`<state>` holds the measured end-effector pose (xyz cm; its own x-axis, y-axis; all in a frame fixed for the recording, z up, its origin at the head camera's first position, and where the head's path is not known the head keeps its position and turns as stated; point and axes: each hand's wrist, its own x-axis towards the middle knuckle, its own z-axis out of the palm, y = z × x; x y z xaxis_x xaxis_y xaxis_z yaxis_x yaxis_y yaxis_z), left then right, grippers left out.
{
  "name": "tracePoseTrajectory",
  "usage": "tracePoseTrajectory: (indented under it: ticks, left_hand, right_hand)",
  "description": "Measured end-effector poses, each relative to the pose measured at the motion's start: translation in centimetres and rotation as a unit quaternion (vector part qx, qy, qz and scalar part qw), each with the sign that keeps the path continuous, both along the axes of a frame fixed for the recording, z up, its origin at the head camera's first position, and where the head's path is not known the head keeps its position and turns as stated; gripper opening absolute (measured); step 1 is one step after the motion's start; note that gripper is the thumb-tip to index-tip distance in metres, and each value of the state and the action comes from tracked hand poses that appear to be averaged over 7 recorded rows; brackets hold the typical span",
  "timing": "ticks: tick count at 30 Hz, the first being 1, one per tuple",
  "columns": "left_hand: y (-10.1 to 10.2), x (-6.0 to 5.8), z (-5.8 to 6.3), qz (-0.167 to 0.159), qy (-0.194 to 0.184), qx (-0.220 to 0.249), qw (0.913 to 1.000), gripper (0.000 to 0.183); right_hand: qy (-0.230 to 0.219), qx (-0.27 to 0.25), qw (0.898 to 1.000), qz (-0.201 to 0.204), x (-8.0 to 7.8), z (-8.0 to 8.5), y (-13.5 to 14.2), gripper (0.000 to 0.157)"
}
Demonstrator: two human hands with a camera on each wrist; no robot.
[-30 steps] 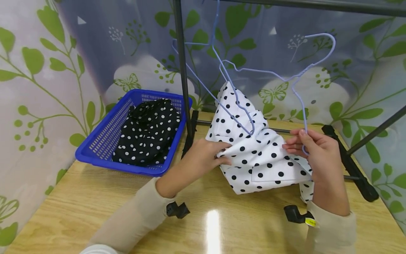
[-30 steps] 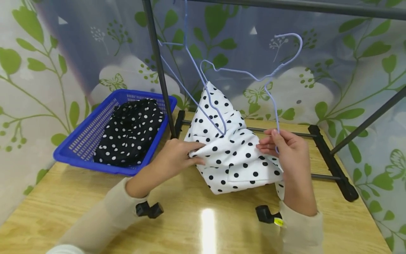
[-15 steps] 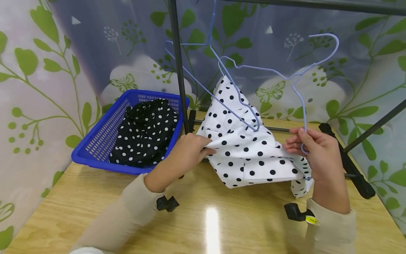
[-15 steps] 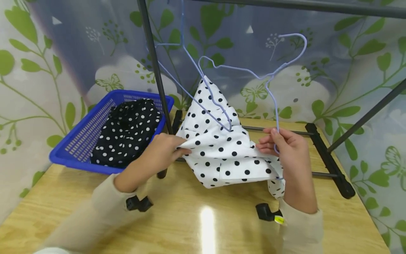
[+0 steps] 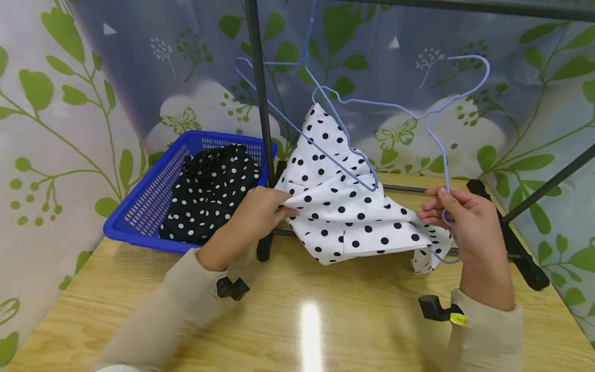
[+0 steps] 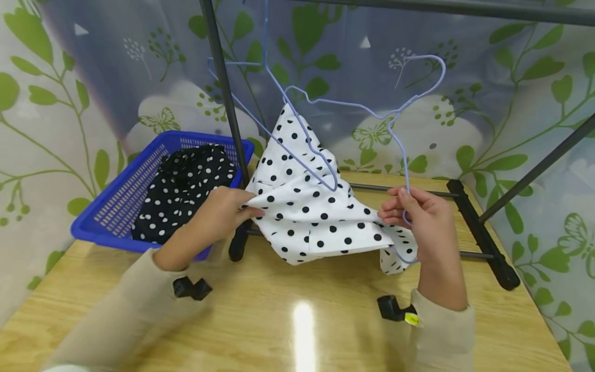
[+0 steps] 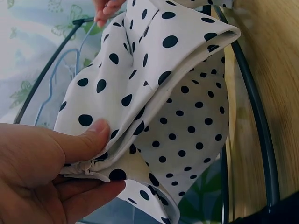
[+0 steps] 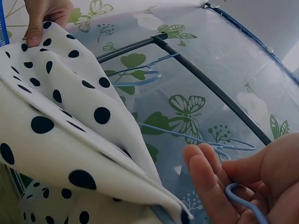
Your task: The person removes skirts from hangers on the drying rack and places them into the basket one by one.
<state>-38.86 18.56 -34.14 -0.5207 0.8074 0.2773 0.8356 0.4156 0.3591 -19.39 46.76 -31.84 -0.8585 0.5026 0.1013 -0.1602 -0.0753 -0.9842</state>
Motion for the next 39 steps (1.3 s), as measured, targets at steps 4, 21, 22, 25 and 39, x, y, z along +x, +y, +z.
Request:
tracePoseTrajectory:
  ticks: [4, 21, 22, 25, 39]
  left_hand:
    - [-0.4, -0.6, -0.1, 0.008, -0.002, 0.001, 1.0000, 0.021]
    - [-0.4, 0.3, 0.6, -0.039, 0.050, 0.015, 0.9978, 0.029]
    - [-0.4, 0.5, 0.7, -0.044, 0.052, 0.016, 0.9976, 0.030]
    - [-0.2, 1.0, 0.8, -0.056, 0.056, 0.009, 0.9968, 0.034]
    - [-0.2, 1.2, 1.1, -0.064, 0.069, 0.001, 0.9955, 0.033]
  right_hand:
    - [0.001, -0.025, 0.999, 0.033, 0.1, -0.2, 0.5, 0.022]
    - [0.032, -0.260, 0.955, 0.137, -1.0, -2.7, 2.8, 0.022]
    - [0.034, -0.269, 0.952, 0.145, -1.1, -2.8, 2.9, 0.023]
    - [0.038, -0.297, 0.941, 0.160, -1.4, -3.1, 3.2, 0.028]
    - [0.041, -0.363, 0.916, 0.165, -1.8, -3.6, 3.5, 0.031]
